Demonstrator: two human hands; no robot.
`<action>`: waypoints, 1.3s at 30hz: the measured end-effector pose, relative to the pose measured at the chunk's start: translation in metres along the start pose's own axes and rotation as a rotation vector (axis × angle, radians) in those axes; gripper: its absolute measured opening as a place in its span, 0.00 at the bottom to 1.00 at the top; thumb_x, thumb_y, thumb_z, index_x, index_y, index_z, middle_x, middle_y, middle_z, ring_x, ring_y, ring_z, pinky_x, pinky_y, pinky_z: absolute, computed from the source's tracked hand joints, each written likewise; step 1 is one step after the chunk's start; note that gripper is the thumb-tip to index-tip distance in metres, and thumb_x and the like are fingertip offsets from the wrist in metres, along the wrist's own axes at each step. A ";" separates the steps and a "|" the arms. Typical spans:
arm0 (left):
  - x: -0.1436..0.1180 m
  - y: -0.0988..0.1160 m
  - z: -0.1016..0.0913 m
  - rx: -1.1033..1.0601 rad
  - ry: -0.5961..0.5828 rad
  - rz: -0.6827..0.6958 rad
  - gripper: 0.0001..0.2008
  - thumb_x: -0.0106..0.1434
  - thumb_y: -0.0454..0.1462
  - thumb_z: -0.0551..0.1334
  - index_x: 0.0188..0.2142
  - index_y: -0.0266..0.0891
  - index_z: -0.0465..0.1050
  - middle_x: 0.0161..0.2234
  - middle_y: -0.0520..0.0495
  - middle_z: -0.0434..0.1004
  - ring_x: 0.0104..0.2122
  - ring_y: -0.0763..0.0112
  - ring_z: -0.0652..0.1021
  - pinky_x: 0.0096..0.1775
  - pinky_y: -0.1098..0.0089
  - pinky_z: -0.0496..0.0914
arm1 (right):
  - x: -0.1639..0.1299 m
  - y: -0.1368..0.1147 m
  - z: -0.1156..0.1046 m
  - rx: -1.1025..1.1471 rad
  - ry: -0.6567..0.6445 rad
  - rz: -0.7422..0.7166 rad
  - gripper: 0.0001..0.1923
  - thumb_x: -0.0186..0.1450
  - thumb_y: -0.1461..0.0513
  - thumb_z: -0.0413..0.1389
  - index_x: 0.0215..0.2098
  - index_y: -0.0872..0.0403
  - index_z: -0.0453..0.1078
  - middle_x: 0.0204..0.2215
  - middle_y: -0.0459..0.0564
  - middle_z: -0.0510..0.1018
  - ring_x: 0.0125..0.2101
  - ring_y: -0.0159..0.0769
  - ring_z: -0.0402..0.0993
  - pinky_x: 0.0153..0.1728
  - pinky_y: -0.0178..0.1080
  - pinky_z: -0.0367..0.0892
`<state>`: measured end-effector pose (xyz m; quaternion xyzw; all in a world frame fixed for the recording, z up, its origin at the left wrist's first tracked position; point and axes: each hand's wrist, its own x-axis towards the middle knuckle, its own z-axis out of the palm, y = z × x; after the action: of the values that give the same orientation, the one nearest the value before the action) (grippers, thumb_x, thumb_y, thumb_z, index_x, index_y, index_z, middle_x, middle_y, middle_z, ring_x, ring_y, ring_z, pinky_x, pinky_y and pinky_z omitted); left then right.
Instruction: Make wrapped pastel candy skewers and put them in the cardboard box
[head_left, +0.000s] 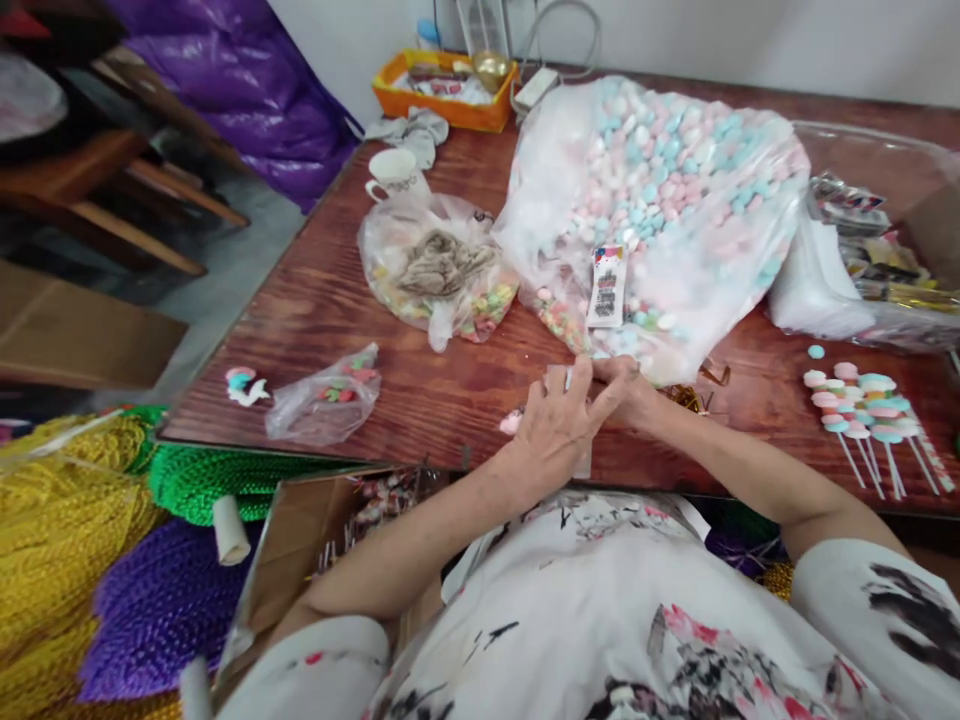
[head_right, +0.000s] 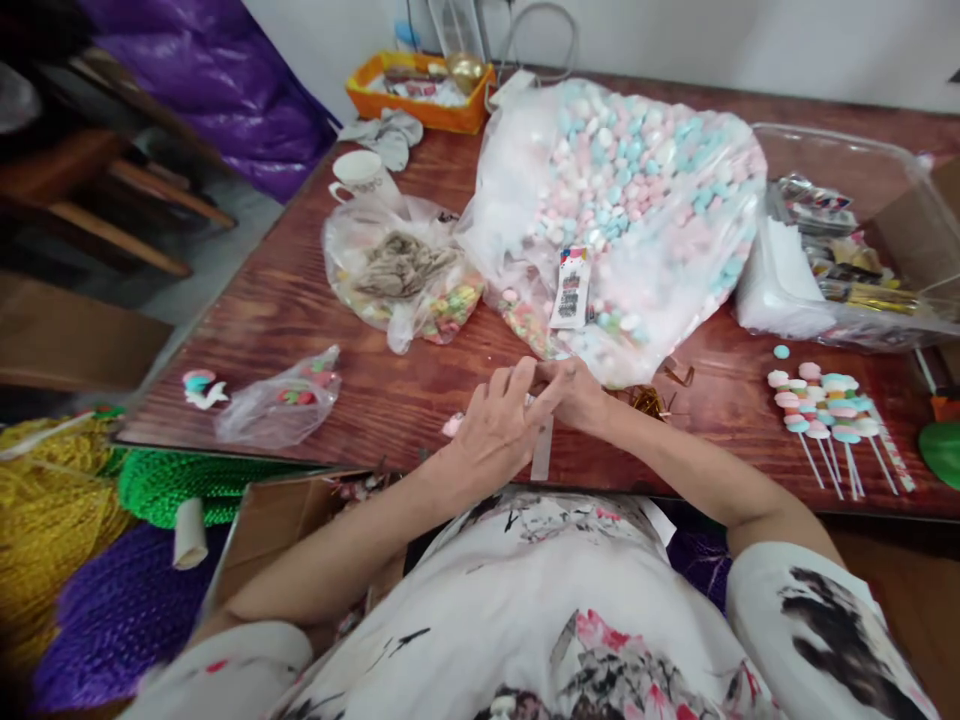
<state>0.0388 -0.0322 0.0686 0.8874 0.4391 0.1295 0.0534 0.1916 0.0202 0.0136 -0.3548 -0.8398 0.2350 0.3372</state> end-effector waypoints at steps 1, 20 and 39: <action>-0.002 -0.002 0.001 -0.083 0.061 -0.008 0.38 0.62 0.30 0.58 0.69 0.49 0.47 0.58 0.33 0.62 0.53 0.50 0.69 0.49 0.51 0.68 | 0.004 0.003 0.001 -0.005 0.057 0.014 0.14 0.66 0.69 0.46 0.29 0.58 0.72 0.23 0.47 0.75 0.25 0.30 0.68 0.27 0.34 0.64; 0.002 -0.041 -0.017 -1.814 0.320 -0.410 0.36 0.63 0.63 0.49 0.19 0.38 0.75 0.38 0.39 0.81 0.48 0.52 0.77 0.44 0.56 0.73 | -0.022 -0.050 -0.002 0.681 0.155 0.410 0.07 0.58 0.63 0.58 0.23 0.57 0.72 0.18 0.41 0.71 0.19 0.26 0.64 0.23 0.30 0.60; -0.034 -0.067 0.027 -1.372 0.565 -0.265 0.11 0.62 0.40 0.66 0.44 0.47 0.81 0.56 0.43 0.72 0.54 0.60 0.72 0.55 0.58 0.69 | 0.006 -0.040 0.014 0.322 0.281 0.128 0.08 0.65 0.64 0.54 0.30 0.52 0.73 0.23 0.44 0.76 0.24 0.30 0.71 0.28 0.33 0.65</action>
<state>-0.0252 -0.0176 0.0228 0.5279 0.3598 0.5891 0.4948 0.1610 -0.0028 0.0321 -0.3782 -0.7117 0.3354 0.4878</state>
